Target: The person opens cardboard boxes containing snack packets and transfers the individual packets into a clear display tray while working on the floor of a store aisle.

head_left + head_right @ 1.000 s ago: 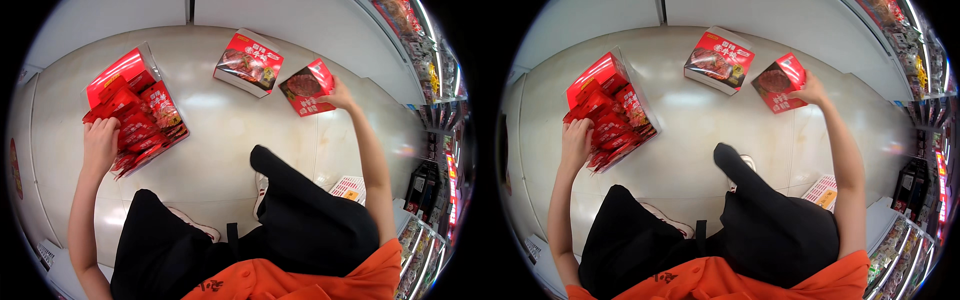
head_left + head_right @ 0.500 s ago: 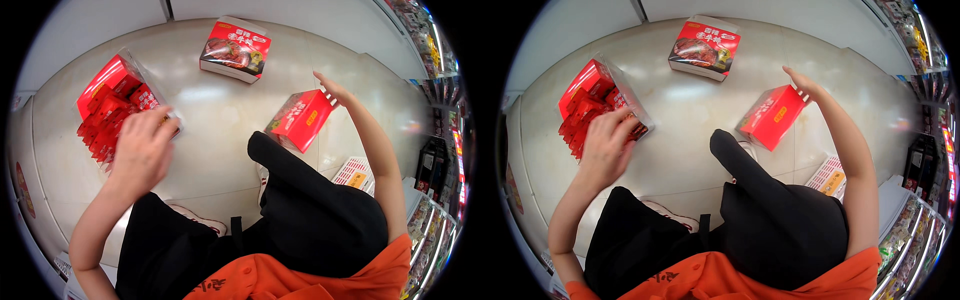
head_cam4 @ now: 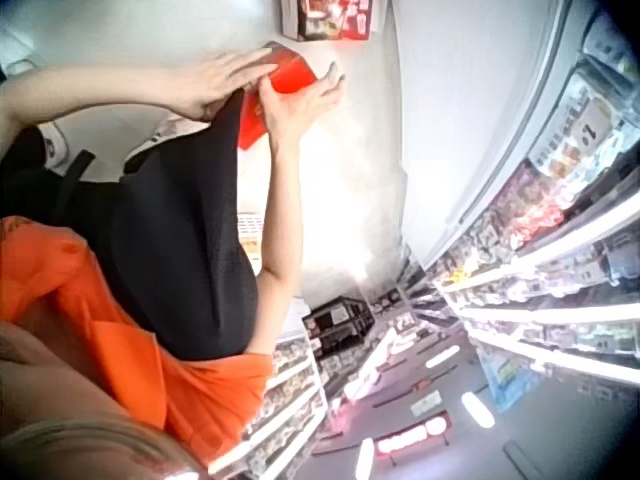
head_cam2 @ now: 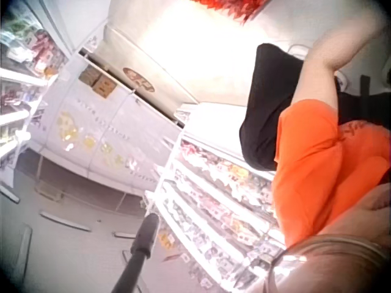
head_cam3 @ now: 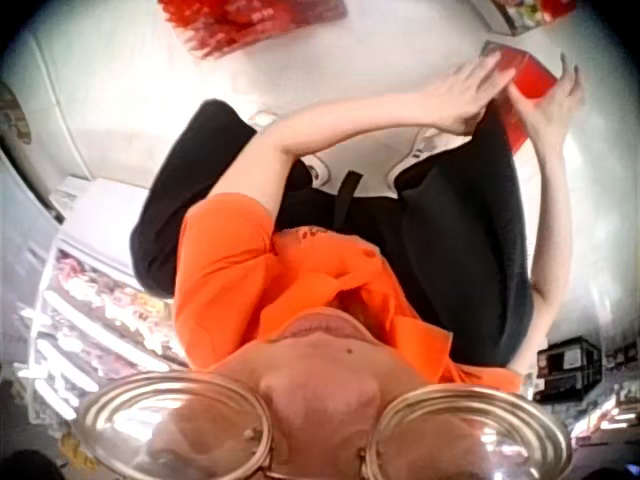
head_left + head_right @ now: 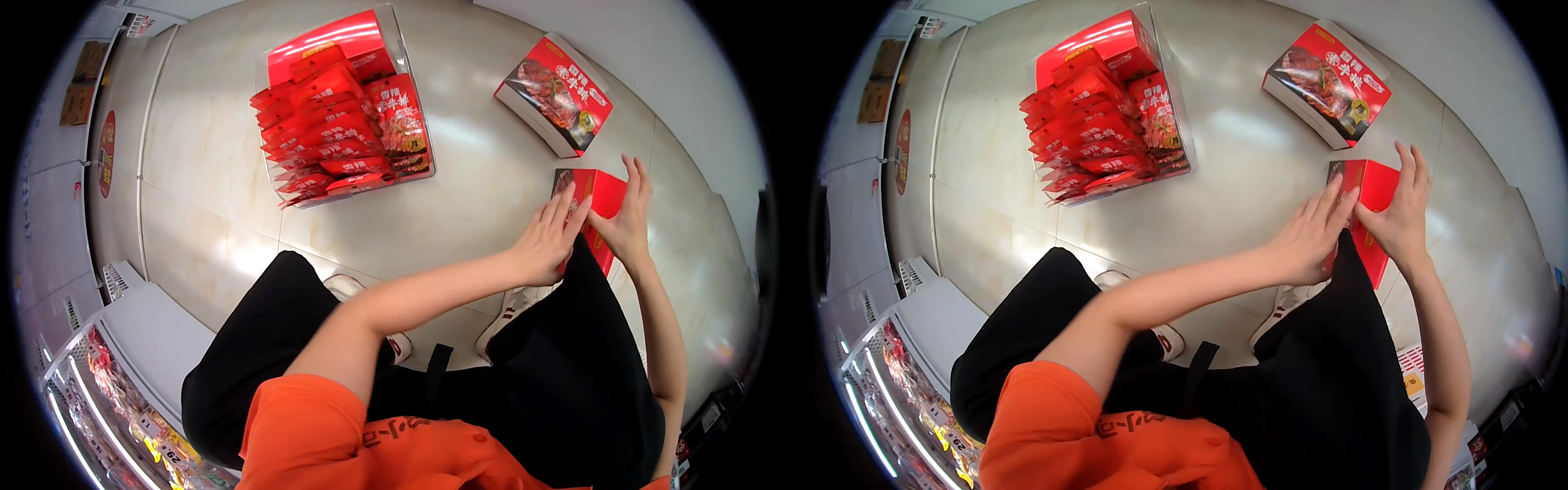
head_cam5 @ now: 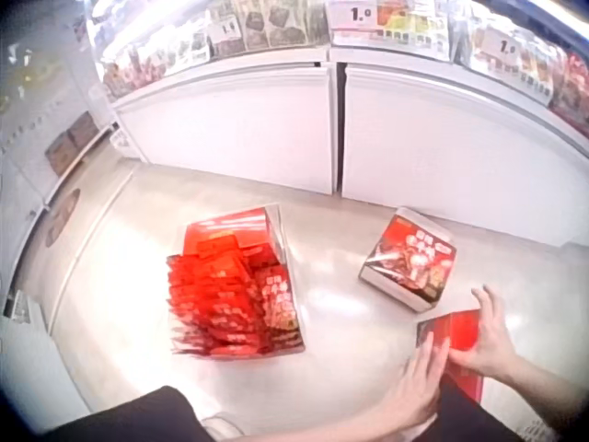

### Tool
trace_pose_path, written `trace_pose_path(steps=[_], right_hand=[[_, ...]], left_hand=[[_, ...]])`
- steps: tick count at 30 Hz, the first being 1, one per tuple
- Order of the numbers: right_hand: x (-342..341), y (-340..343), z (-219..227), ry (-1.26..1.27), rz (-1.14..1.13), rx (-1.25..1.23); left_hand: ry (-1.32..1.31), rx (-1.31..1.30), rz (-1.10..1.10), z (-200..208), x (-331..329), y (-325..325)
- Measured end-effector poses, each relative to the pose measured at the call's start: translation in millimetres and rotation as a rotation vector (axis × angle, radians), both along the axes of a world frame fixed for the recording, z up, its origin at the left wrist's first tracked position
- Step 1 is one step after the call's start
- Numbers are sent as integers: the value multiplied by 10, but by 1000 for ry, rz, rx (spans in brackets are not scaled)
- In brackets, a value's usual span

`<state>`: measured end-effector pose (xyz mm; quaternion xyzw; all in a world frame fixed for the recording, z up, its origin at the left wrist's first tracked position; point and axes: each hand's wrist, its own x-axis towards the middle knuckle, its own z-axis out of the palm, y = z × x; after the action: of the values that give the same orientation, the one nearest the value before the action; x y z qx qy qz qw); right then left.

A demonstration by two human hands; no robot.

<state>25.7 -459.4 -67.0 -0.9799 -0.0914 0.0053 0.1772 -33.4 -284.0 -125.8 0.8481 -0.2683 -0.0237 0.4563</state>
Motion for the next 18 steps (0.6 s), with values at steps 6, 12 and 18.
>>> trace_pose_path(steps=[6, 12, 18], right_hand=[[-192, -100, -157, 312, -165, 400], [141, -33, 123, 544, -99, 666], [208, -37, 1, 725, -178, 792]], left_hand=[[26, -30, -133, -13, 155, -32], [-98, 123, -62, 222, 513, 11], [-31, 78, -20, -7, 773, 123]])
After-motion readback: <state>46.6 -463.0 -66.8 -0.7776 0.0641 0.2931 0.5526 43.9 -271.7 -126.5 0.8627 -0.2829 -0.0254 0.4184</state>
